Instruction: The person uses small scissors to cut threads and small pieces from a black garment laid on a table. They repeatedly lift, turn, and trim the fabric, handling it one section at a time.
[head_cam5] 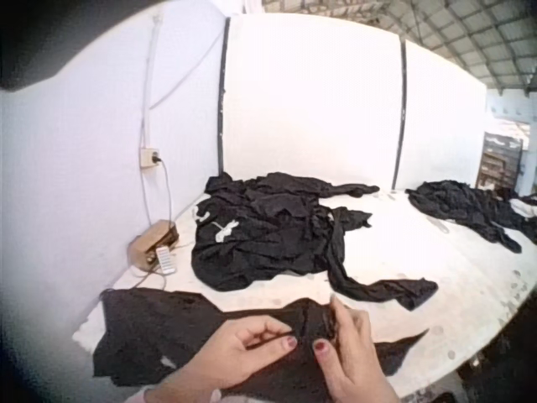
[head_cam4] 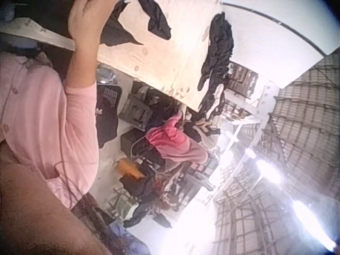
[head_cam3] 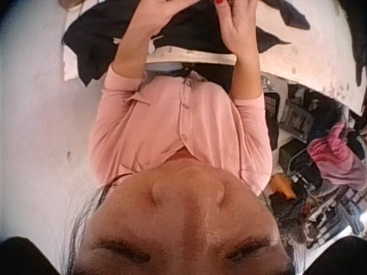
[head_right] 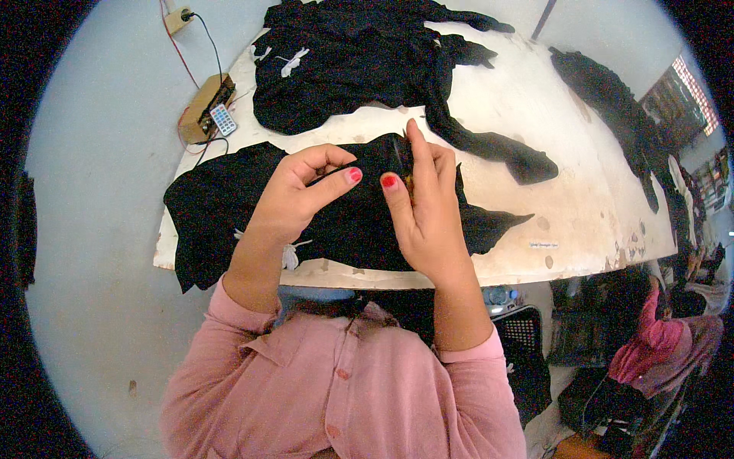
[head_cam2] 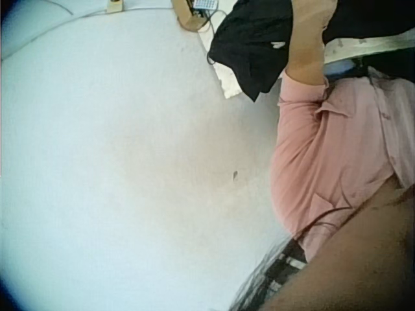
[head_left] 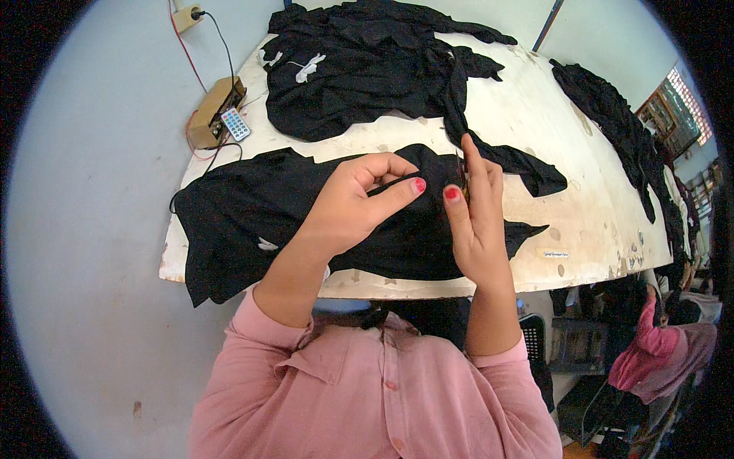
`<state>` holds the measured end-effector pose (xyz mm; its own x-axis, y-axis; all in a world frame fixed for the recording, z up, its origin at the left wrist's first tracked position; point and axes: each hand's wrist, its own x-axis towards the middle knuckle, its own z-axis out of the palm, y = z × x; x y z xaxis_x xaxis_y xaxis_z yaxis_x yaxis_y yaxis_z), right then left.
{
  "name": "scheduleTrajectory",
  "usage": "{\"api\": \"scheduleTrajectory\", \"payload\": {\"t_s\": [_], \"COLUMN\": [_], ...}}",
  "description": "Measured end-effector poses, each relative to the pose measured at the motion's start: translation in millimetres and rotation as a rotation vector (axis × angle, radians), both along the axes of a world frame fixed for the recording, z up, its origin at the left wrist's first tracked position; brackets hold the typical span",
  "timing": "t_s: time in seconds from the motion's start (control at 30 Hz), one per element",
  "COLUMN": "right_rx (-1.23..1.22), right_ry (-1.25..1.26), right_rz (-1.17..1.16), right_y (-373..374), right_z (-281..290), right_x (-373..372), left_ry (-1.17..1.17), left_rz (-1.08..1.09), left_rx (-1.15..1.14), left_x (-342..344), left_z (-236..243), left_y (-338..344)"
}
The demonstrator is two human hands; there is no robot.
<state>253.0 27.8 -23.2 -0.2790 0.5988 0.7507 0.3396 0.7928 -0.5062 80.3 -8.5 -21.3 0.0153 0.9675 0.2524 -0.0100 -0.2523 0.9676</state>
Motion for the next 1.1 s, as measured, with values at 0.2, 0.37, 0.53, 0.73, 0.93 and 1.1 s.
{"api": "scheduleTrajectory", "payload": {"t_s": [0.2, 0.37, 0.53, 0.73, 0.93, 1.1], "right_rx": [-0.031, -0.315, -0.249, -0.093, -0.015, 0.055], "right_ry": [-0.115, -0.037, -0.105, -0.19, -0.236, -0.287], "right_rz": [0.104, 0.309, 0.302, 0.225, 0.177, 0.115], "right_y": [-13.8, -8.3, -6.7, -1.5, -0.2, 0.3], "right_z": [-7.4, -9.8, -1.2, 4.3, 5.0, 5.0], "right_x": [11.6, 19.5, 21.4, 21.9, 24.9, 26.9], "left_ry": [-0.083, 0.096, 0.181, 0.202, 0.225, 0.222], "left_rz": [-0.064, -0.053, -0.073, -0.072, -0.075, -0.087], "left_rx": [-0.037, 0.011, 0.032, -0.03, -0.034, -0.05], "left_x": [-4.4, -9.0, -9.1, -7.5, -5.2, -4.4], "left_z": [-0.9, 3.8, 7.6, 7.5, 6.2, 3.7], "left_y": [-7.8, -11.3, -11.3, -6.4, -3.2, -0.6]}}
